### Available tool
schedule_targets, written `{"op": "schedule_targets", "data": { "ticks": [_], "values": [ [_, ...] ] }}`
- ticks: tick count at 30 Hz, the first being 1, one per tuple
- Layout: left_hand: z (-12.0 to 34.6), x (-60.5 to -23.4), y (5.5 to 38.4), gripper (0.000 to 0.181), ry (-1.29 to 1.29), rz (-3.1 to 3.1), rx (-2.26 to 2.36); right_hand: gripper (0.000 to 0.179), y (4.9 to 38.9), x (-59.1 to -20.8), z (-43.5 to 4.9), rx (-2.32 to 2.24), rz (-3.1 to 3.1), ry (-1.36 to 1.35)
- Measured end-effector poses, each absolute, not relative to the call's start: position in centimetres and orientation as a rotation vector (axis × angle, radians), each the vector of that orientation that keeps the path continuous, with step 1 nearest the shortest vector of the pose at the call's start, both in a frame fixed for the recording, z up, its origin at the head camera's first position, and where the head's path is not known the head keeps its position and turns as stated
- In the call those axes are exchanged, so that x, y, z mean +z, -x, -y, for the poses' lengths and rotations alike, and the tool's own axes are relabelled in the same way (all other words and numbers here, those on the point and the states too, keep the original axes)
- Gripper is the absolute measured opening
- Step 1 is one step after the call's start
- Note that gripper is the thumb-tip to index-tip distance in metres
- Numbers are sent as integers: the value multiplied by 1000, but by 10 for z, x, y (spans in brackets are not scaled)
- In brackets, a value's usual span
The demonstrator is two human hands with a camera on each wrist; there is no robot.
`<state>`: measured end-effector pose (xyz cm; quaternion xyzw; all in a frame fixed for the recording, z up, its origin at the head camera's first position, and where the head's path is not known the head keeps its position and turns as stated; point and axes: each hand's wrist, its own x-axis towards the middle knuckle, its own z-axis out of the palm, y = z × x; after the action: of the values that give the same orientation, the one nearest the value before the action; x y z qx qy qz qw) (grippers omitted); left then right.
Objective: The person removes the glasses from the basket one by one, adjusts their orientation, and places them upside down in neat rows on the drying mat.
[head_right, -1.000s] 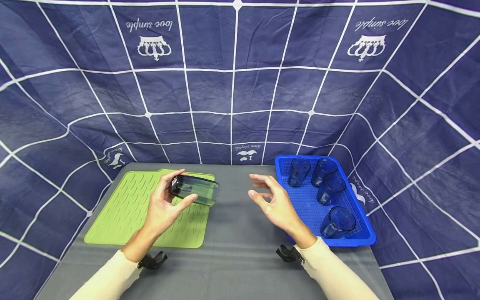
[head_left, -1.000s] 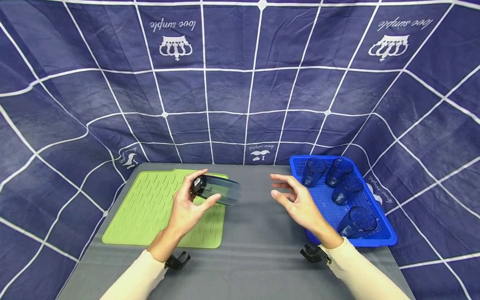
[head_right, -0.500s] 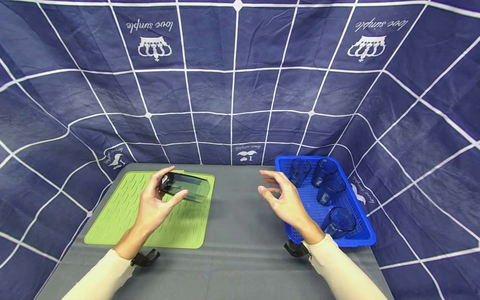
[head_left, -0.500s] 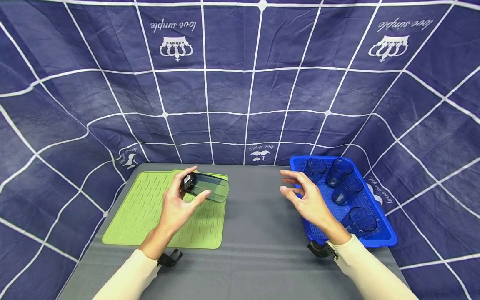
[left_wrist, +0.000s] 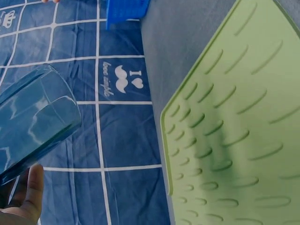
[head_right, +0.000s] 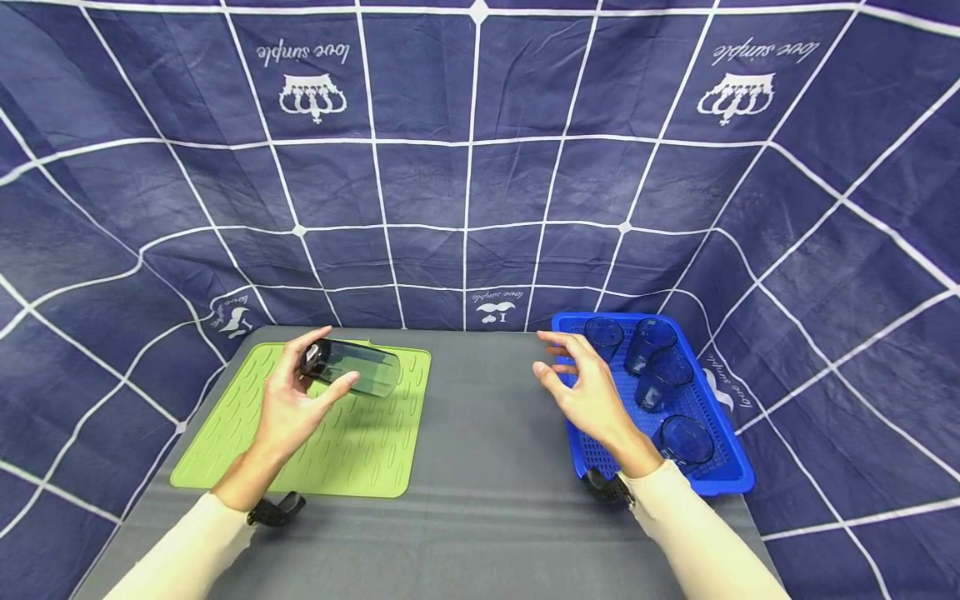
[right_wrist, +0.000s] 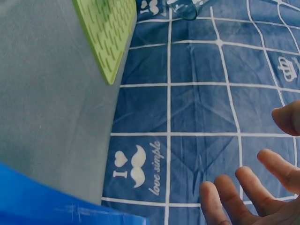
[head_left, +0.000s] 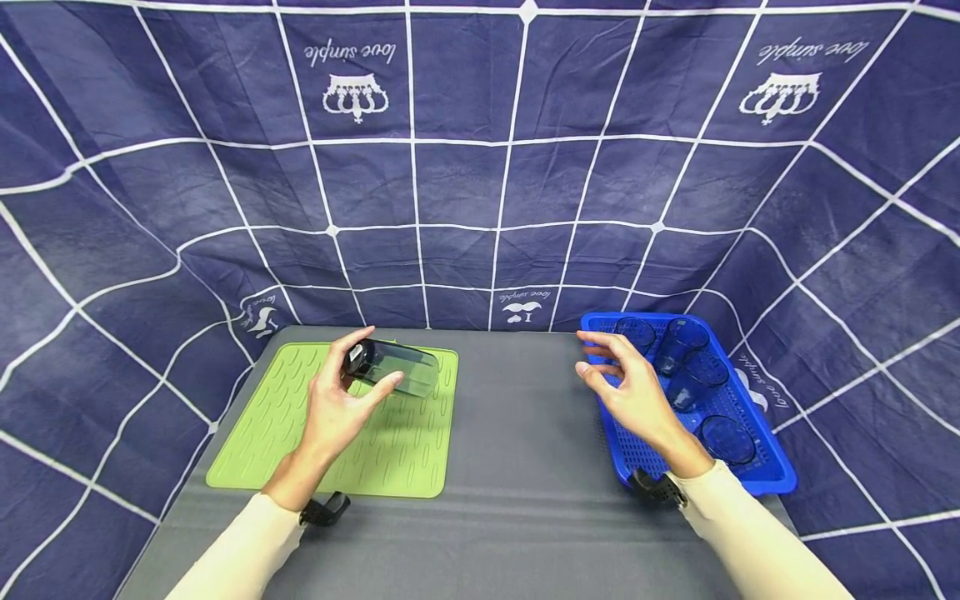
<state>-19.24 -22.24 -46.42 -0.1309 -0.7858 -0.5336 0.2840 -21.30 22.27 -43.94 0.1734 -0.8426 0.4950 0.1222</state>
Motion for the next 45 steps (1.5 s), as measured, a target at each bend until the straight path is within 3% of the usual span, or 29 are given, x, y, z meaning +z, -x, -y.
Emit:
{"op": "schedule_targets", "data": {
  "ticks": [45],
  "values": [
    [292, -481, 227, 82, 25, 2206, -1135, 48, 262, -444, -280, 1022, 2480, -429]
  ]
}}
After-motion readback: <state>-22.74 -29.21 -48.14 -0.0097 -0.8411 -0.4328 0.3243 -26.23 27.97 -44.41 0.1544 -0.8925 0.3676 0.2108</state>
